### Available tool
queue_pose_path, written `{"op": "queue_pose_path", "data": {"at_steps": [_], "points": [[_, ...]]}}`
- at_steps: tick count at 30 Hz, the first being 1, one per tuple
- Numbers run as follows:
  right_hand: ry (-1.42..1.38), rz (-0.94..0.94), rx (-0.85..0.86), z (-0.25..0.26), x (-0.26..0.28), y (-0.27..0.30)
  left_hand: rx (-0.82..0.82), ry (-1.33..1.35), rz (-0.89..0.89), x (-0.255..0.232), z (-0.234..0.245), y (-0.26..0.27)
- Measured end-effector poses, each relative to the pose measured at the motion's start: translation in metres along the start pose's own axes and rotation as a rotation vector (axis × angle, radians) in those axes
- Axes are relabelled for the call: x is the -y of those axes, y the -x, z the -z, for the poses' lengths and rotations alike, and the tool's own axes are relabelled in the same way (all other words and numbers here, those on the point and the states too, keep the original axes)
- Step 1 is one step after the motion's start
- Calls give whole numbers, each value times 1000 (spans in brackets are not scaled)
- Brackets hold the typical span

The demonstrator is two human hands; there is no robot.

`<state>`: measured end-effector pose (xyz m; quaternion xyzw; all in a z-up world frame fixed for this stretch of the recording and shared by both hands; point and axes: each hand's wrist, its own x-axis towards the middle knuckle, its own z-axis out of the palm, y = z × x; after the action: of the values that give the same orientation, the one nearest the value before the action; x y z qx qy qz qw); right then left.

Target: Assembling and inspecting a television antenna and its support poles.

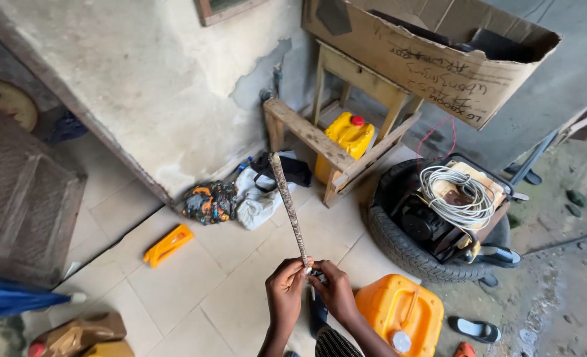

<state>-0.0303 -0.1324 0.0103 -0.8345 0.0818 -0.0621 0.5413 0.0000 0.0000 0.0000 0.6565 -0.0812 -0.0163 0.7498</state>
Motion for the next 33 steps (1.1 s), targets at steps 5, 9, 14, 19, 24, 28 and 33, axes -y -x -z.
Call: {"op": "queue_pose_path", "data": {"at_steps": [5, 9, 14, 19, 24, 28, 33], "points": [[-67, -31, -91, 14, -26, -42, 126, 34, -55, -4, -22, -56], [-155, 37, -113, 32, -35, -84, 238, -64, -58, -7, -41, -106], [-118, 7, -156, 58, -47, -131, 264, -8, -105, 24, -74, -156], [-151, -13, -201, 83, -51, -167, 243, -6, -52, 29, -107, -194], [-129, 33, -313, 100, -62, -187, 300, 7, -82, 19, -130, -224], [-143, -95, -313, 109, -83, -206, 354, 60, -91, 19, -147, -255], [-123, -130, -380, 124, -100, -251, 410, 67, -25, 31, -175, -305]]}}
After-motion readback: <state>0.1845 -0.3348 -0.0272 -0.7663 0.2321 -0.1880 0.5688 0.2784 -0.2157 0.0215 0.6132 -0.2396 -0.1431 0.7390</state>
